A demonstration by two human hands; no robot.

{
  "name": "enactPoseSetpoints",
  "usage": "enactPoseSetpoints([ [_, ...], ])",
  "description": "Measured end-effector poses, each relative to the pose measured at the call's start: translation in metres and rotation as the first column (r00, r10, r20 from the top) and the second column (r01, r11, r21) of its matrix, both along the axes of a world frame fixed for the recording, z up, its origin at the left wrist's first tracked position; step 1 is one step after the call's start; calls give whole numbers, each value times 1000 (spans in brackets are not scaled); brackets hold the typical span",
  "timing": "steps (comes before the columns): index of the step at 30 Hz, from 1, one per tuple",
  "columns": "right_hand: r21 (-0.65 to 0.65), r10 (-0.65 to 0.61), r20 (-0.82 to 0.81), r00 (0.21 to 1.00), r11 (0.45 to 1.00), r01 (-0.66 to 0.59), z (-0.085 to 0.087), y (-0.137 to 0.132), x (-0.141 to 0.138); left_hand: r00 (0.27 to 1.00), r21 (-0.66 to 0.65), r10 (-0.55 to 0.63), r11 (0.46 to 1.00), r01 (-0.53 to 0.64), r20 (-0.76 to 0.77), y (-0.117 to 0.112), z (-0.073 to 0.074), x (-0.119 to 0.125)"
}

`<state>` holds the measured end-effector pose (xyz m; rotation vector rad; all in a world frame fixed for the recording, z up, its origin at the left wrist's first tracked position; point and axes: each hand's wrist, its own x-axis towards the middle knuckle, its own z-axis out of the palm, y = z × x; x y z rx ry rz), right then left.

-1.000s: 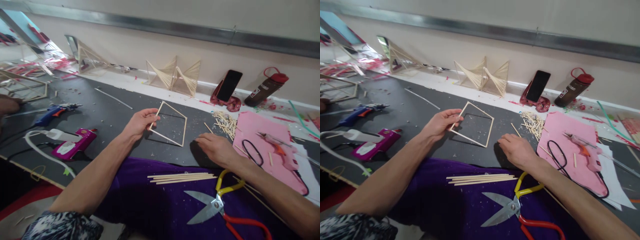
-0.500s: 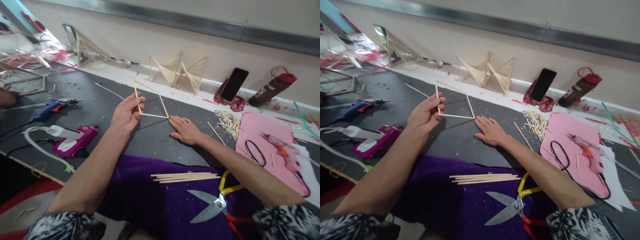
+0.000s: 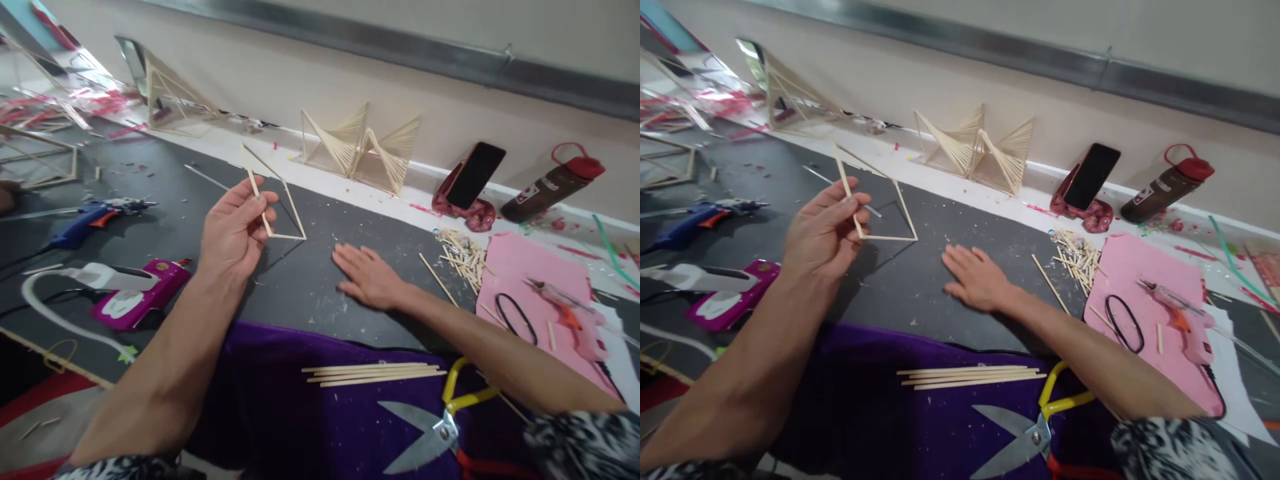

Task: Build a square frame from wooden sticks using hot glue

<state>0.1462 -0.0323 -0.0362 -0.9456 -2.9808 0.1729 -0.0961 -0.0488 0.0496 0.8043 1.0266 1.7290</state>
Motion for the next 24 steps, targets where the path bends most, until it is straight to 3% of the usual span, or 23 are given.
enactPoseSetpoints([
  [4, 12, -274, -7, 962, 962, 274, -3, 80, -21, 1000, 10, 9, 1000, -9, -29, -2, -1, 1],
  [6, 21, -351, -31, 936, 936, 351, -3, 98, -25, 999, 24, -17, 1000, 18, -35, -2, -3, 3],
  [9, 25, -329, -41, 944, 944, 330, -3, 82, -23, 999, 43, -24, 999, 25, -30, -2, -5, 5],
  [12, 18, -108, -35, 993, 994, 109, -5, 33, -17, 1000, 53, 2, 999, -1, -14, -2, -3, 5],
  [16, 16, 127, -54, 990, 992, -126, -4, -10, -17, 1000, 51, 7, 999, -6, -23, -4, 1, 5],
  [19, 8, 163, -76, 984, 987, -163, -3, 5, -30, 999, 58, 22, 998, -19, -41, -5, 2, 6],
  [24, 6, -101, -77, 992, 995, 101, -10, 69, -44, 997, 71, 40, 997, -35, -62, -4, -2, 8],
])
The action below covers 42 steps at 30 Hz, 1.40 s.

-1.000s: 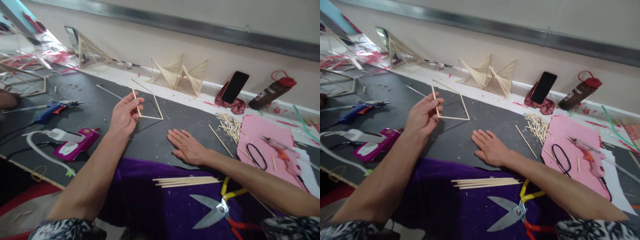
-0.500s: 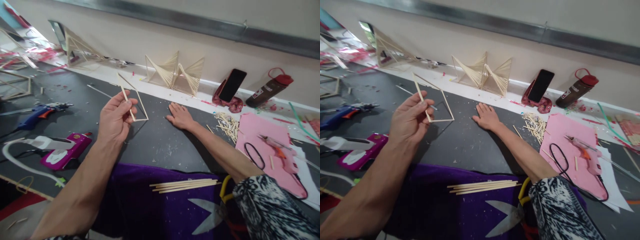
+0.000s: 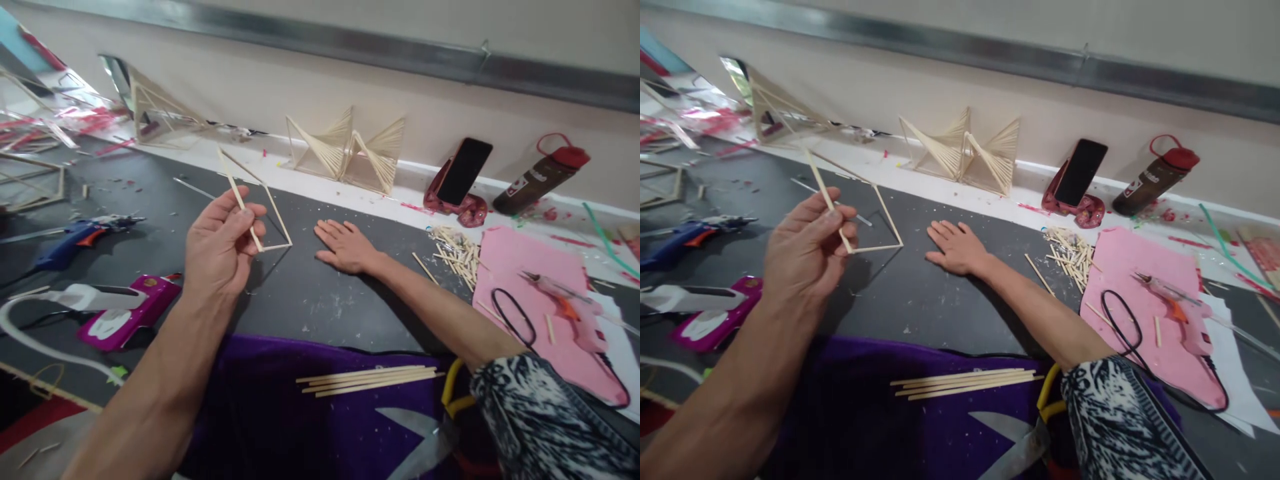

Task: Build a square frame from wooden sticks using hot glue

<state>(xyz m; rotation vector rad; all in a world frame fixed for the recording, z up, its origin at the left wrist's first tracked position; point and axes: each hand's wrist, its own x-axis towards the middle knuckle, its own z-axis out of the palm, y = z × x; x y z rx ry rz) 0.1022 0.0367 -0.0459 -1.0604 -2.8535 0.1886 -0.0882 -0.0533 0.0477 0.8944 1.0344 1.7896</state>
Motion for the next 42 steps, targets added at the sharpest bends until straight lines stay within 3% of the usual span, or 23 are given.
enactPoseSetpoints([
  [5, 123, -161, 96, 982, 981, 149, 3, 21, 44, 999, 19, -51, 999, 51, -15, -1, -3, 5],
  [7, 246, -253, 155, 955, 946, 211, 15, 18, 74, 998, 30, -67, 997, 68, -11, -3, -2, 7],
  [11, 371, -408, 81, 909, 859, 352, 41, 1, 115, 996, 27, -86, 996, 86, 2, -8, 2, 11],
  [13, 287, -382, 48, 923, 890, 354, 43, -12, 119, 995, 14, -95, 995, 95, -1, -11, 4, 14],
  [17, 78, -256, -6, 967, 964, 256, 28, -31, 109, 992, -16, -124, 992, 124, -15, -15, 4, 22],
  [22, -15, -252, -102, 962, 968, 252, 16, -39, 110, 988, -27, -148, 989, 147, -36, -16, 2, 27],
  [28, -224, -290, -294, 911, 947, 229, 19, -41, 119, 987, -34, -159, 987, 158, -18, -16, 1, 27],
  [30, -428, -404, -481, 778, 883, 194, 27, -39, 126, 986, -39, -165, 986, 164, -13, -17, 1, 29],
  [33, -740, -665, -643, 379, 667, -85, 43, -35, 137, 986, -58, -167, 984, 165, -17, -17, 2, 30],
  [34, -775, -718, -628, 299, 611, -161, 47, -35, 140, 986, -65, -166, 984, 165, -17, -17, 1, 31],
  [35, -791, -741, -611, 277, 585, -181, 51, -35, 142, 986, -70, -167, 984, 165, -17, -17, 1, 31],
  [39, -800, -739, -584, 335, 594, -85, 48, -36, 147, 985, -67, -170, 983, 169, -20, -18, 1, 31],
  [40, -788, -725, -585, 364, 614, -43, 45, -36, 147, 985, -63, -172, 983, 171, -22, -18, 1, 31],
  [42, -701, -657, -576, 486, 703, 120, 36, -33, 148, 984, -59, -177, 983, 175, -28, -18, 1, 32],
])
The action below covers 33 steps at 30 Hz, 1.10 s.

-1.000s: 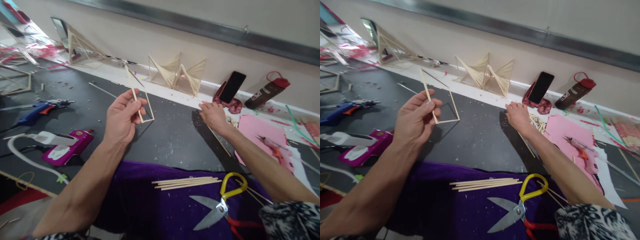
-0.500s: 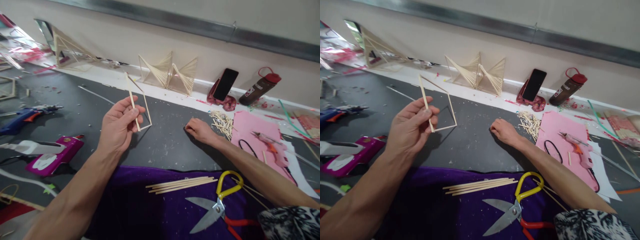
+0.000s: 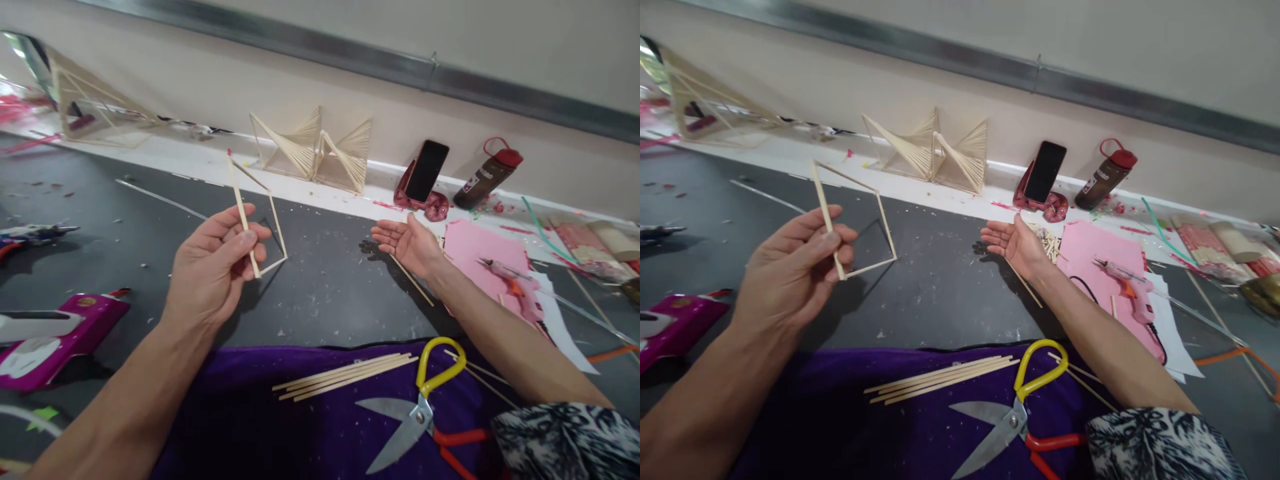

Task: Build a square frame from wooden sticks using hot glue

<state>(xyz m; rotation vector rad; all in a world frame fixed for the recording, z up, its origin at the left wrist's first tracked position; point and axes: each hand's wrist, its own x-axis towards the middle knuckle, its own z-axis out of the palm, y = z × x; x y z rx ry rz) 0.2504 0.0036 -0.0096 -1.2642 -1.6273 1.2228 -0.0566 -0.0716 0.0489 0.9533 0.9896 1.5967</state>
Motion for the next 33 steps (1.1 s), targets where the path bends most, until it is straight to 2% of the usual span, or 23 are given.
enactPoseSetpoints([
  [3, 218, -29, 353, 935, 975, -52, -12, 5, -4, 1000, -5, -3, 1000, 3, -5, -1, 0, 1],
  [6, 292, 6, 497, 868, 940, -174, -18, -1, -14, 1000, -4, -10, 1000, 10, -15, -1, 0, 1],
  [8, 328, 25, 686, 727, 882, -340, -20, -15, -22, 1000, 0, -14, 1000, 14, -21, -1, -1, 0],
  [10, 319, -8, 858, 513, 791, -521, -20, -34, -28, 1000, 3, -14, 1000, 14, -20, -1, -1, -1],
  [11, 312, -29, 896, 443, 752, -581, -20, -44, -29, 1000, 4, -13, 1000, 13, -17, 0, -1, -1],
  [12, 311, -39, 910, 414, 723, -616, -20, -51, -29, 1000, 6, -13, 1000, 13, -16, 0, -1, -2],
  [14, 329, -51, 909, 414, 698, -636, -20, -57, -27, 1000, 7, -12, 1000, 12, -14, 0, -1, -2],
  [15, 335, -64, 908, 414, 704, -626, -20, -55, -26, 1000, 8, -11, 1000, 11, -16, 0, -1, -2],
  [20, 361, -201, 915, 349, 795, -488, -22, -16, -30, 1000, 13, -18, 1000, 18, -14, -1, -1, 0],
  [23, 370, -220, 912, 347, 805, -463, -24, -19, -43, 1000, 7, -14, 1000, 15, -17, -1, -1, 0],
  [25, 343, -180, 922, 344, 791, -507, -25, -35, -53, 1000, 1, -13, 1000, 13, -19, 0, -1, -1],
  [27, 303, -104, 931, 350, 753, -584, -25, -48, -59, 1000, -1, -10, 1000, 10, -18, 0, 0, -1],
  [29, 279, -39, 930, 364, 720, -635, -23, -45, -59, 1000, -4, -10, 1000, 10, -20, -1, 0, -1],
  [33, 338, -157, 914, 374, 806, -487, -17, -14, -55, 1000, -6, -11, 1000, 11, -24, -2, 0, 0],
])
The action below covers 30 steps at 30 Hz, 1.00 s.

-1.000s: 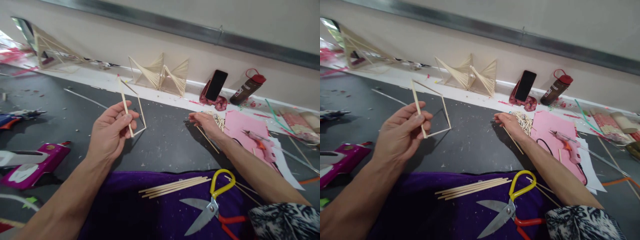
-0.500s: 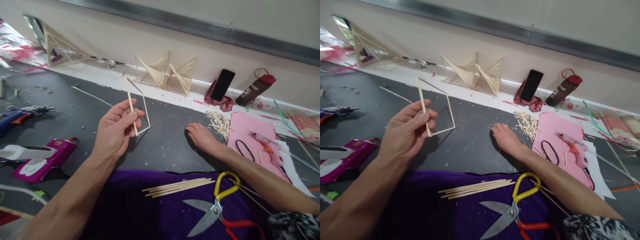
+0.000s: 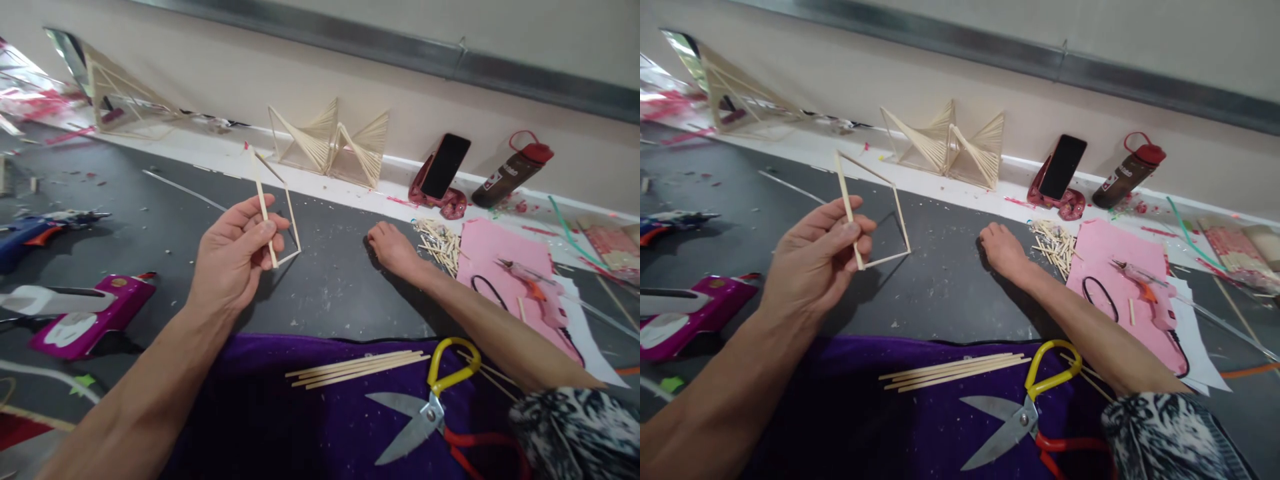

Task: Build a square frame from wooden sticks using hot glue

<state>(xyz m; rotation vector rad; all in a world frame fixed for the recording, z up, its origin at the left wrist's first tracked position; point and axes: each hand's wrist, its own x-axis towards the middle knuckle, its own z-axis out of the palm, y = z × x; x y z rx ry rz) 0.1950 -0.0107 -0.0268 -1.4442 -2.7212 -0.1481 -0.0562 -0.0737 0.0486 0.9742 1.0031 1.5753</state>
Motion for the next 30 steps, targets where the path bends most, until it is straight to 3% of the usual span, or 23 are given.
enactPoseSetpoints([
  [3, -3, -5, 0, 1000, 1000, 5, -2, -7, -7, 1000, 7, -2, 1000, 2, 0, 0, 0, 0],
  [7, -66, 199, 3, 980, 978, -198, -7, -31, -15, 1000, 16, -4, 1000, 4, 11, 1, -1, -1],
  [11, 5, 28, -7, 1000, 1000, -28, -3, -6, -2, 1000, 8, -12, 1000, 11, 21, 0, 0, 1],
  [13, 13, 11, -6, 1000, 1000, -11, -1, -1, 0, 1000, 3, -14, 1000, 14, 20, -1, 0, 1],
  [17, -56, 201, 13, 980, 978, -200, -2, -41, -21, 1000, 10, -8, 1000, 8, 14, 0, 1, -1],
  [20, -71, 386, -31, 922, 919, -387, -4, -69, -40, 1000, 6, -3, 1000, 3, 8, 0, 1, -2],
  [23, -47, 430, -61, 901, 900, -433, -3, -54, -46, 1000, 6, 11, 1000, -11, 6, 0, 2, -2],
  [27, -29, 249, -61, 967, 967, -251, -2, -15, -41, 1000, 14, 23, 1000, -24, 8, -1, 3, -1],
  [30, -60, 313, -48, 948, 947, -316, -1, -21, -41, 1000, 24, 9, 1000, -9, -5, -1, 3, -3],
])
